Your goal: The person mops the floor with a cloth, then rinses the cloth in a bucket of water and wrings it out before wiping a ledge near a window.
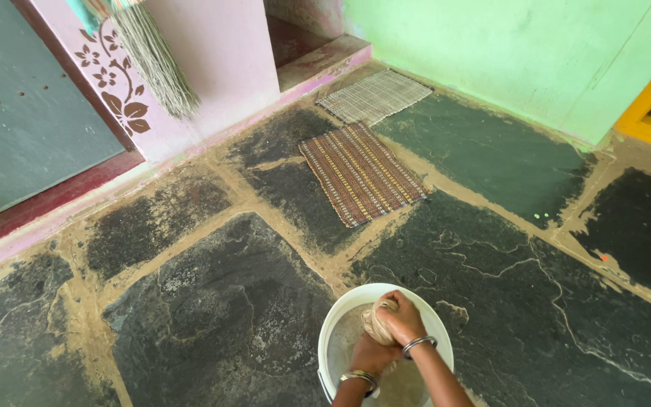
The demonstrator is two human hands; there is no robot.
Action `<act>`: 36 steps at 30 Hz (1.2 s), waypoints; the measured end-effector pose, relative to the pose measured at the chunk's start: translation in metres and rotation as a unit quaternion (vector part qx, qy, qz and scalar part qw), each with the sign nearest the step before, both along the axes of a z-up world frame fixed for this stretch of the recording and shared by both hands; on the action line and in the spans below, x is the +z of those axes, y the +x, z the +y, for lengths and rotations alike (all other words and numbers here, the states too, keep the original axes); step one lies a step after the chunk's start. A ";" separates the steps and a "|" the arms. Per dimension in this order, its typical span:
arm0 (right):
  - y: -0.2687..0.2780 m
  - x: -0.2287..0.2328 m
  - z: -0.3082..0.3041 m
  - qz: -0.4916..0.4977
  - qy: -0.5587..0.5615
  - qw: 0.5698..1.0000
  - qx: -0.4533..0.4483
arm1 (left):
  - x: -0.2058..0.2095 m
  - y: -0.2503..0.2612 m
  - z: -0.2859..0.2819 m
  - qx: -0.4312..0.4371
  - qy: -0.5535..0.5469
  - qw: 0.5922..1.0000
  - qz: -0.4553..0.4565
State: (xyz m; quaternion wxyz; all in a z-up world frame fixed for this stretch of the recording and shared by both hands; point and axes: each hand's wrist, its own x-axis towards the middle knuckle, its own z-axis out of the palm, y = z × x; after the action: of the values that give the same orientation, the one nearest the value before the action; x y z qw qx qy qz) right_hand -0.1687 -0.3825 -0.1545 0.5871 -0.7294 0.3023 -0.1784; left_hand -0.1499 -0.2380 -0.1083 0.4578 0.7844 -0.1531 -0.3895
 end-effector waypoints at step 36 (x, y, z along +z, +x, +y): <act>-0.019 0.069 0.000 -0.003 0.336 0.937 0.097 | 0.007 0.011 0.015 -0.039 -0.075 0.977 0.197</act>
State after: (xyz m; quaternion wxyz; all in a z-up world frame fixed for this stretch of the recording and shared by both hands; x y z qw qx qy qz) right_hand -0.1880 -0.3829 -0.0854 0.8132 -0.5152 0.2704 -0.0113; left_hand -0.1385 -0.2226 -0.1008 0.5212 0.6490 -0.1187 -0.5414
